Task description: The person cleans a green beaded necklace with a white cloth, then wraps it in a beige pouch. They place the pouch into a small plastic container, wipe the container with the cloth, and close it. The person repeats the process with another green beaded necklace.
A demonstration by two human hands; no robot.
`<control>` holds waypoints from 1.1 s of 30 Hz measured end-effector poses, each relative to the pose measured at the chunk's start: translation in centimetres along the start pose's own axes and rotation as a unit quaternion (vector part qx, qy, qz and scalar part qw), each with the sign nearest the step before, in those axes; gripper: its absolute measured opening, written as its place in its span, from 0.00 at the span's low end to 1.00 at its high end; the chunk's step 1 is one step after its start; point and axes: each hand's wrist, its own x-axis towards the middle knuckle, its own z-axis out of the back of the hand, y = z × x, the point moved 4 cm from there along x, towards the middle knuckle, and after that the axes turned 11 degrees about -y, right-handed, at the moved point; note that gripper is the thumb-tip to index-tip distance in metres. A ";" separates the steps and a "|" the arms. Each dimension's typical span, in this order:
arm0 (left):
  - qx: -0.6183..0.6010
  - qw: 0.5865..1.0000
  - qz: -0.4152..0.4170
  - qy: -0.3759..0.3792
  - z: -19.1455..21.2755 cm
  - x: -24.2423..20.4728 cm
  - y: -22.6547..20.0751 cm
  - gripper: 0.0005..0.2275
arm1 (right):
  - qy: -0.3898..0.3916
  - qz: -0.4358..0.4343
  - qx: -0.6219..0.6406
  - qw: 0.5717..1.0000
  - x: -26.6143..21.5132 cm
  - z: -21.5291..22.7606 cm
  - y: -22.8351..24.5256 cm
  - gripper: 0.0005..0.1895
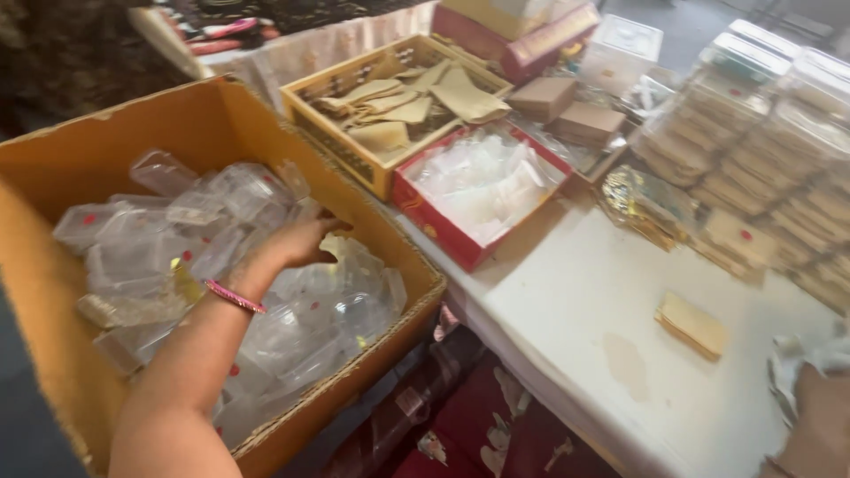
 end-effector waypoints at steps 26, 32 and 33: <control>-0.123 0.937 -0.122 -0.304 9.2 18.3 -32.1 0.15 | 0.252 0.208 0.221 0.919 -7.7 12.0 27.5 0.27; -0.329 0.891 -0.136 -0.281 -4.8 24.4 -42.7 0.30 | 0.288 0.227 0.220 0.904 -7.8 12.7 28.5 0.35; -0.386 0.885 -0.096 -0.242 -7.8 25.7 -43.7 0.33 | 0.310 0.224 0.210 0.900 -7.9 12.6 28.5 0.33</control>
